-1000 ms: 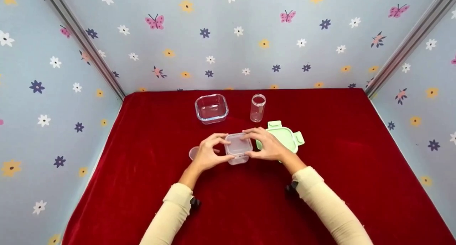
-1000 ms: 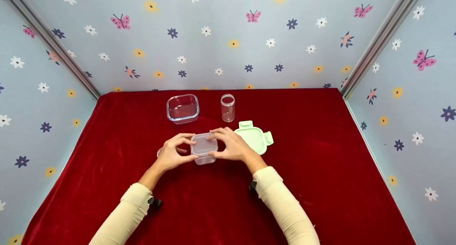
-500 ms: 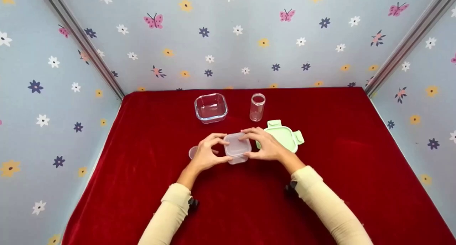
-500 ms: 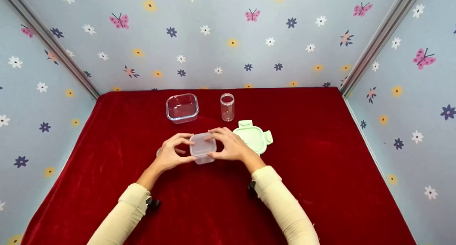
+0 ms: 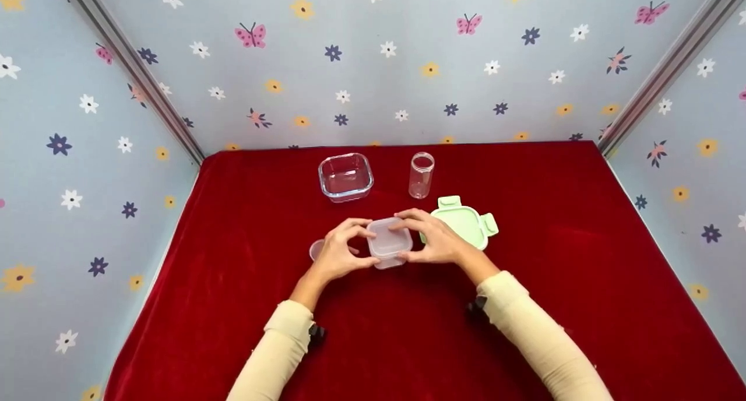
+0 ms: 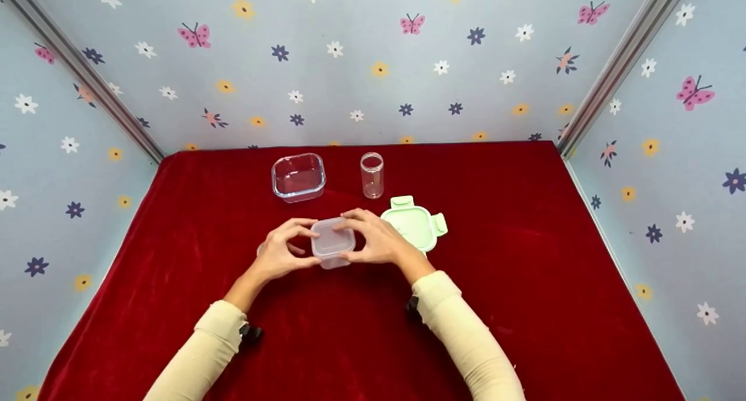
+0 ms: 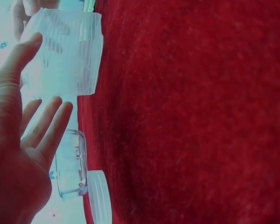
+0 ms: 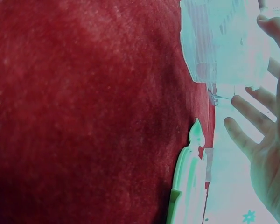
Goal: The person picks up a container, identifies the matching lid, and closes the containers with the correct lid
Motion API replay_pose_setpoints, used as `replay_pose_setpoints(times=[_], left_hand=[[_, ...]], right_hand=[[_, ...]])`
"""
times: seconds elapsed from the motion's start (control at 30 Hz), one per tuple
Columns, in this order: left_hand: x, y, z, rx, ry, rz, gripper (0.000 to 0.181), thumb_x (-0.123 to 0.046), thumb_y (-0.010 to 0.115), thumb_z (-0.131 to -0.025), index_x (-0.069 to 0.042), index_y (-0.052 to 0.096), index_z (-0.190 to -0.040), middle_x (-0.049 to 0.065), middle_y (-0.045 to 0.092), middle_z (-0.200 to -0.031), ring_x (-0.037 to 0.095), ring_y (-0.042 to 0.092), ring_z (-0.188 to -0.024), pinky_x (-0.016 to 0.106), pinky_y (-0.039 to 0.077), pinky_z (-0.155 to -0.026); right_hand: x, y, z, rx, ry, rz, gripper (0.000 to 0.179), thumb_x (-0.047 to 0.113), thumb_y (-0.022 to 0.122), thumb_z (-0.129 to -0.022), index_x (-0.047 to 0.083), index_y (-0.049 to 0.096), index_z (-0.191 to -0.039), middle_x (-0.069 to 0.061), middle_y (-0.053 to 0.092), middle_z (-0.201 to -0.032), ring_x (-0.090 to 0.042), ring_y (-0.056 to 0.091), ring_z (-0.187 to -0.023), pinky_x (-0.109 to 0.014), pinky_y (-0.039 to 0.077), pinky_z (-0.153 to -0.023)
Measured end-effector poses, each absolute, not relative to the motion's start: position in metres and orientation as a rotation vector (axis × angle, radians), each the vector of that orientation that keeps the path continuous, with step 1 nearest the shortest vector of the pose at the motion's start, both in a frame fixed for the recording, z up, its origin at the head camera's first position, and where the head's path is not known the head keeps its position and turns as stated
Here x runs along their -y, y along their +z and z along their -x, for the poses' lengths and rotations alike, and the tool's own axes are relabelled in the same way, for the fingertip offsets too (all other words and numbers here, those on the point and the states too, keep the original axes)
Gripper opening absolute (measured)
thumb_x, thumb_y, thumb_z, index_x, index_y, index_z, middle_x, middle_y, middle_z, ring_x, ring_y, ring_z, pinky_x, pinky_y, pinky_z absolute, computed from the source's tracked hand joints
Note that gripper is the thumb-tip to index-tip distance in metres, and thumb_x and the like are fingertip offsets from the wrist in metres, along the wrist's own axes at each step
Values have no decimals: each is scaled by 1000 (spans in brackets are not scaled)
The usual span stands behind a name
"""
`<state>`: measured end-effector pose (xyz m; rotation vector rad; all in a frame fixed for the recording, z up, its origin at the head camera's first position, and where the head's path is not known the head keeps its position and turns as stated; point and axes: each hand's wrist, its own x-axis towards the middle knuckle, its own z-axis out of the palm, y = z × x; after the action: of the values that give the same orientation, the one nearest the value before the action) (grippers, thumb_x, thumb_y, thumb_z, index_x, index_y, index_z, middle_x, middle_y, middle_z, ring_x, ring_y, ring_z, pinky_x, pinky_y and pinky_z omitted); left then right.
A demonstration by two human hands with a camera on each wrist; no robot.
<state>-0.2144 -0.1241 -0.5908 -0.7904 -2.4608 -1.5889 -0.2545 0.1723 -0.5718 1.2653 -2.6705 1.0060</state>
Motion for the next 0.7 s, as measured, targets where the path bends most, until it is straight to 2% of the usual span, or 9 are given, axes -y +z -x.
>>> replay_pose_setpoints(times=[0.23,0.43,0.7], left_hand=[[121,-594,216,2427,-1677,748,42,-7,102,-79,-5,83,-117,22,71,-147,44,73,-131,48,73,-82],[123,-593,216,2431,-1725,732,43,-7,103,-79,-4,82,-117,23,71,-147,43,73,-131,49,73,-83],[122,-591,215,2452,-1705,735,44,-12,102,-82,-5,82,-120,23,71,-148,44,72,-135,50,73,-85]], right_hand=[[-171,-572,254,2638,1027,-1261,60,37,93,-89,19,75,-144,-19,66,-150,-39,71,-132,-57,63,-107],[-170,-572,254,2649,1014,-1255,60,38,92,-90,19,75,-144,-20,66,-150,-40,69,-137,-59,60,-113],[-170,-571,254,2653,992,-1256,60,37,91,-90,19,75,-145,-20,67,-151,-41,67,-139,-59,60,-115]])
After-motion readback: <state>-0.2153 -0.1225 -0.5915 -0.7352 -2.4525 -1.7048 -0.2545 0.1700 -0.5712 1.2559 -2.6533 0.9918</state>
